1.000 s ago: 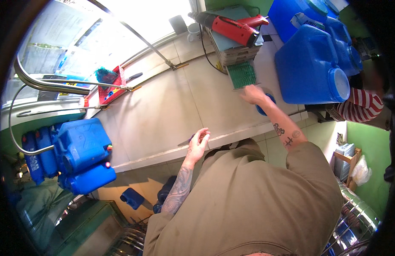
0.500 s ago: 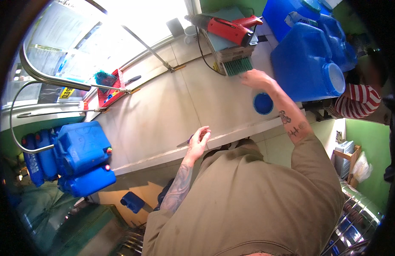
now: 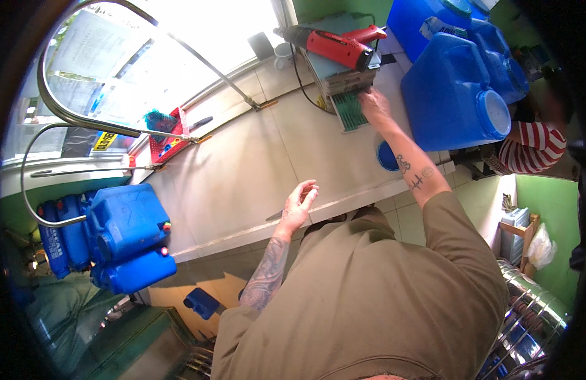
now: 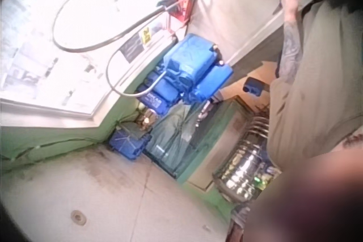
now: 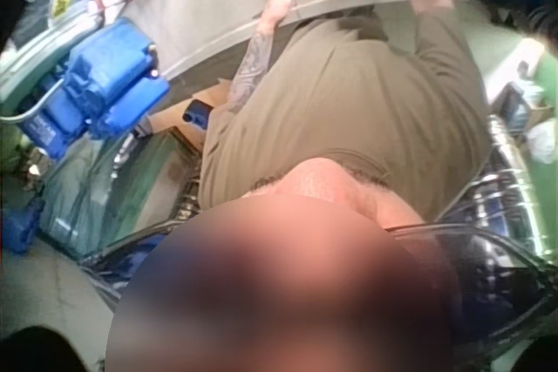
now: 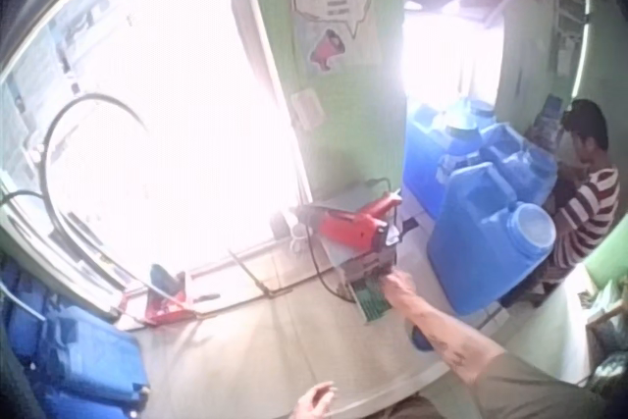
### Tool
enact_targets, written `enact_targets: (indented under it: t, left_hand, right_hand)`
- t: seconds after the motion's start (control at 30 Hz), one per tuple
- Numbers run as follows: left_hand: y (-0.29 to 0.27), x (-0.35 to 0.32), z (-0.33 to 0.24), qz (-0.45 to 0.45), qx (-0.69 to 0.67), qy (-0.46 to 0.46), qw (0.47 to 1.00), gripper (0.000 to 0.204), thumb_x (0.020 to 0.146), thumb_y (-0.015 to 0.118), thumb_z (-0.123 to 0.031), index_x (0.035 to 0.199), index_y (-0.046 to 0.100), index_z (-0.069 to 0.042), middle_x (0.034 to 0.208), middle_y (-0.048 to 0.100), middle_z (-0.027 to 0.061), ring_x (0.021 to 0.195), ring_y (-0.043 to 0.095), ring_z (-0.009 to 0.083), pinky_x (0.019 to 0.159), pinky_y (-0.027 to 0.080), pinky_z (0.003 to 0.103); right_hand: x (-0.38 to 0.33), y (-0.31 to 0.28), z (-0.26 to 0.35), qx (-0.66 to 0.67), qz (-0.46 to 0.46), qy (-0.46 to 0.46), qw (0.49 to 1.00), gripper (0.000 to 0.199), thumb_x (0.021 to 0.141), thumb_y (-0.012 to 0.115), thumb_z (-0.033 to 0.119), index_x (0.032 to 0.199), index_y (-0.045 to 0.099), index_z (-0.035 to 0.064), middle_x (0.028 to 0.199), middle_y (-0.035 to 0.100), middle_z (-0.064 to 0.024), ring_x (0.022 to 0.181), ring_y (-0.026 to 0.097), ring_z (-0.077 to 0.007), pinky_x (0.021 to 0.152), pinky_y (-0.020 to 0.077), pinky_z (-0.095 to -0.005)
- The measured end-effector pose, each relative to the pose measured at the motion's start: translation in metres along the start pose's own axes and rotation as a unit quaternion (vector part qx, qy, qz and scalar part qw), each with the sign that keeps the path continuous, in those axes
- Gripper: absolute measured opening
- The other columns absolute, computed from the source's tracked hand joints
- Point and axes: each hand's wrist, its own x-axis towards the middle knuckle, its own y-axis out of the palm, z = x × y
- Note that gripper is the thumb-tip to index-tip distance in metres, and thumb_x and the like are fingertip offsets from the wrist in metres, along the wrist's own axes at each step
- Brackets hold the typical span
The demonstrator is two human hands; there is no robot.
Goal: The person seals blue plastic water containers by placing green shrink bands over the openings and using a red heat gun to shrink the bands. The person then caps the containers and moves them aside.
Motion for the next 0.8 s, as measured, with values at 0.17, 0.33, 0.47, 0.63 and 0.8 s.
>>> enact_targets:
  t: [0.17, 0.33, 0.47, 0.63, 0.8]
  left_hand:
    - [0.005, 0.033, -0.026, 0.018, -0.035, 0.046, 0.998, 0.037, 0.105, 0.058, -0.021, 0.137, 0.055, -0.003, 0.122, 0.067, 0.0074, 0.111, 0.063, 0.0158, 0.098, 0.048, 0.03]
    - [0.031, 0.091, -0.07, 0.068, -0.005, 0.114, 0.991, 0.037, 0.105, 0.056, -0.025, 0.136, 0.056, -0.005, 0.123, 0.067, 0.0059, 0.112, 0.063, 0.0144, 0.097, 0.048, 0.029]
    - [0.05, 0.125, -0.09, 0.049, -0.032, 0.084, 0.995, 0.038, 0.104, 0.059, -0.028, 0.134, 0.058, -0.005, 0.122, 0.068, 0.0061, 0.114, 0.062, 0.0148, 0.099, 0.047, 0.031]
    - [0.073, 0.159, -0.086, 0.023, -0.026, 0.046, 0.998, 0.043, 0.1, 0.063, -0.032, 0.134, 0.058, -0.005, 0.126, 0.067, 0.0089, 0.117, 0.059, 0.0173, 0.1, 0.046, 0.034]
    - [0.072, 0.161, -0.062, 0.028, -0.015, 0.027, 0.999, 0.04, 0.101, 0.063, -0.035, 0.132, 0.061, -0.011, 0.123, 0.068, 0.0008, 0.114, 0.061, 0.013, 0.094, 0.045, 0.032]
  right_hand:
    - [-0.012, -0.029, 0.003, -0.007, -0.084, -0.009, 0.996, 0.017, 0.087, 0.067, 0.013, 0.104, 0.07, 0.0137, 0.101, 0.067, -0.0107, 0.094, 0.067, -0.0341, 0.08, 0.0545, -0.047]
    - [-0.009, -0.039, 0.005, 0.013, -0.011, 0.027, 0.999, 0.018, 0.09, 0.067, 0.015, 0.108, 0.068, 0.0152, 0.097, 0.067, -0.0108, 0.091, 0.068, -0.0348, 0.077, 0.0552, -0.047]
    - [-0.015, -0.036, 0.01, 0.078, -0.087, 0.042, 0.992, 0.021, 0.089, 0.069, 0.017, 0.11, 0.067, 0.0148, 0.1, 0.068, -0.0112, 0.092, 0.068, -0.0345, 0.078, 0.0552, -0.0472]
    - [-0.028, -0.027, 0.009, -0.045, -0.05, 0.018, 0.998, 0.015, 0.089, 0.071, 0.019, 0.103, 0.074, 0.0146, 0.104, 0.07, -0.0147, 0.097, 0.068, -0.0346, 0.083, 0.0549, -0.0445]
    - [-0.021, -0.015, 0.009, 0.162, 0.02, 0.144, 0.976, 0.017, 0.09, 0.069, 0.016, 0.106, 0.071, 0.009, 0.1, 0.072, -0.0185, 0.097, 0.069, -0.0368, 0.084, 0.0546, -0.0448]
